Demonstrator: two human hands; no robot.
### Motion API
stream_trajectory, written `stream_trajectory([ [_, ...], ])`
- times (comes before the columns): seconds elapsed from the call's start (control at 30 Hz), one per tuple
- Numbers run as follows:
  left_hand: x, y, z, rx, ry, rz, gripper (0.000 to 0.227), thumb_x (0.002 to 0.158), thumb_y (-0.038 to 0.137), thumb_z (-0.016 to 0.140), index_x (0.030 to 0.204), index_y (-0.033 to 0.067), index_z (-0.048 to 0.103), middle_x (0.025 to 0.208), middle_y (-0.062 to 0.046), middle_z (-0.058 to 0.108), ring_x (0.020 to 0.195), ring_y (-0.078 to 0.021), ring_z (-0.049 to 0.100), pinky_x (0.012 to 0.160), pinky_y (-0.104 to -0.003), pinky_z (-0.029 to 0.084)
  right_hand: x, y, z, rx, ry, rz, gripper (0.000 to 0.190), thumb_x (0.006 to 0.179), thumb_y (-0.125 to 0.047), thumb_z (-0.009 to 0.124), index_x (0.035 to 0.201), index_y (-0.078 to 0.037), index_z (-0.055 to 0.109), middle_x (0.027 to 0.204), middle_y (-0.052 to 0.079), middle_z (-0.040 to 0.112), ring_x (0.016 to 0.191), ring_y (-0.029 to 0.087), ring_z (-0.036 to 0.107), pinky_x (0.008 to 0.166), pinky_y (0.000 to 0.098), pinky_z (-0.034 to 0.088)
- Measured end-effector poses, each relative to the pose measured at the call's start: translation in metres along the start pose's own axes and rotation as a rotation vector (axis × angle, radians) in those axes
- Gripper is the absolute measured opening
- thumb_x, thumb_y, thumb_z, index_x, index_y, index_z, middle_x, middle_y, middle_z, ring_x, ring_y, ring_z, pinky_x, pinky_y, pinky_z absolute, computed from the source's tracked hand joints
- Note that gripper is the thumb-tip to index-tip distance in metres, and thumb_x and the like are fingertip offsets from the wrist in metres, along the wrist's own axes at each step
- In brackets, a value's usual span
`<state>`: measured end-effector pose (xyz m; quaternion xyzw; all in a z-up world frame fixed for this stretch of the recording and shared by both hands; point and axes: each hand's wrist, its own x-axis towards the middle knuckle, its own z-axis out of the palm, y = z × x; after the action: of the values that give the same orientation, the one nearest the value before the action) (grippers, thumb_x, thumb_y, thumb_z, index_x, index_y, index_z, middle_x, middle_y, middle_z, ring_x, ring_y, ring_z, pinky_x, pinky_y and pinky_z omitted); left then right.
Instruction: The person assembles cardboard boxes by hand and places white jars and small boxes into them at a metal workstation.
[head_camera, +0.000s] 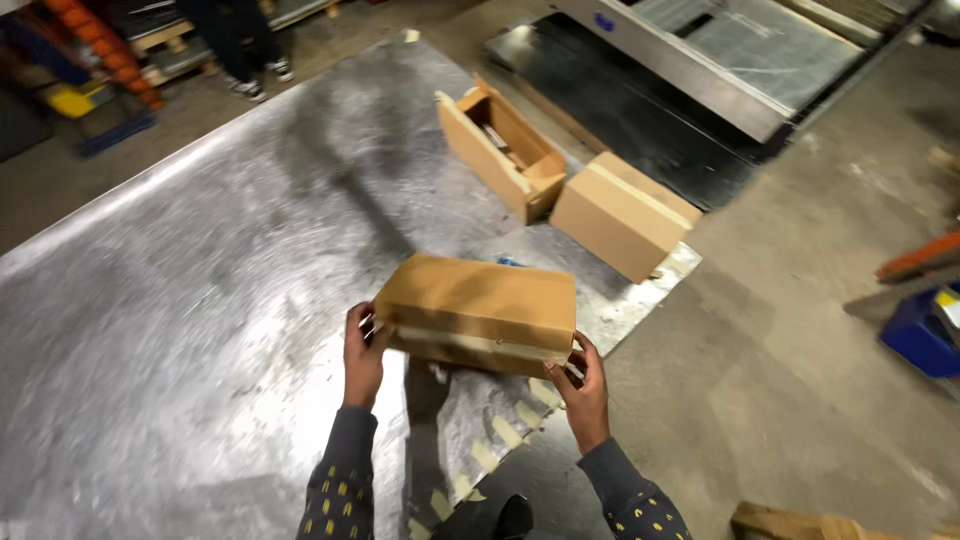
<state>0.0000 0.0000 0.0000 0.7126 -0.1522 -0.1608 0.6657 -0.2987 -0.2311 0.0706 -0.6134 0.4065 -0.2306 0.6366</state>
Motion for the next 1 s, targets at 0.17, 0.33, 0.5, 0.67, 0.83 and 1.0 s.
stream_trajectory([
  [0.17, -0.091, 0.050, -0.067, 0.007, 0.247, -0.024, 0.044, 0.112, 0.024, 0.075, 0.152, 0.0103, 0.064, 0.148, -0.012, 0.065, 0.132, -0.0304, 0.061, 0.112, -0.049, 0.052, 0.008, -0.003, 0.031, -0.067, -0.093, -0.138, 0.078, 0.102, -0.041, 0.087, 0.171, -0.014, 0.063, 0.150, 0.015, 0.062, 0.150, 0.035, 0.065, 0.124, 0.0573, 0.058],
  [0.33, -0.168, 0.048, -0.119, 0.009, 0.416, -0.074, 0.040, 0.111, 0.024, 0.072, 0.148, 0.0105, 0.067, 0.143, -0.008, 0.069, 0.124, -0.0242, 0.067, 0.100, -0.039, 0.057, -0.021, -0.037, 0.078, -0.069, -0.275, -0.164, 0.067, 0.102, -0.042, 0.080, 0.162, -0.016, 0.065, 0.155, 0.010, 0.074, 0.144, 0.027, 0.073, 0.111, 0.0443, 0.071],
  [0.5, -0.229, 0.050, -0.161, 0.039, 0.572, -0.190, 0.049, 0.111, 0.037, 0.074, 0.151, 0.0077, 0.075, 0.130, -0.007, 0.074, 0.118, -0.0213, 0.066, 0.095, -0.040, 0.055, -0.048, -0.025, 0.117, -0.106, -0.403, -0.164, 0.052, 0.104, -0.048, 0.076, 0.146, -0.019, 0.072, 0.144, 0.003, 0.078, 0.127, 0.024, 0.073, 0.093, 0.0430, 0.061],
  [0.67, -0.268, 0.056, -0.201, 0.117, 0.676, -0.251, 0.045, 0.115, 0.037, 0.069, 0.148, 0.0099, 0.080, 0.140, -0.007, 0.083, 0.125, -0.0207, 0.073, 0.095, -0.040, 0.058, -0.055, 0.006, 0.148, -0.289, -0.474, -0.125, 0.056, 0.104, -0.052, 0.075, 0.151, -0.023, 0.069, 0.152, 0.003, 0.074, 0.126, 0.030, 0.078, 0.095, 0.0564, 0.063],
  [0.83, -0.300, 0.029, -0.236, 0.308, 0.716, -0.254, 0.044, 0.118, 0.039, 0.062, 0.149, 0.0146, 0.082, 0.131, -0.008, 0.085, 0.114, -0.0235, 0.077, 0.086, -0.044, 0.057, -0.071, 0.013, 0.183, -0.451, -0.502, -0.131, 0.050, 0.104, -0.055, 0.078, 0.139, -0.020, 0.072, 0.135, 0.004, 0.077, 0.115, 0.024, 0.075, 0.092, 0.0466, 0.059],
  [1.0, -0.316, 0.016, -0.257, 0.495, 0.670, -0.195, 0.035, 0.121, 0.026, 0.059, 0.150, 0.0191, 0.077, 0.128, -0.010, 0.071, 0.112, -0.0307, 0.070, 0.089, -0.049, 0.058, -0.084, 0.033, 0.210, -0.679, -0.494, -0.371, 0.053, 0.107, -0.059, 0.073, 0.135, -0.013, 0.074, 0.122, 0.009, 0.079, 0.098, 0.026, 0.076, 0.087, 0.0455, 0.063],
])
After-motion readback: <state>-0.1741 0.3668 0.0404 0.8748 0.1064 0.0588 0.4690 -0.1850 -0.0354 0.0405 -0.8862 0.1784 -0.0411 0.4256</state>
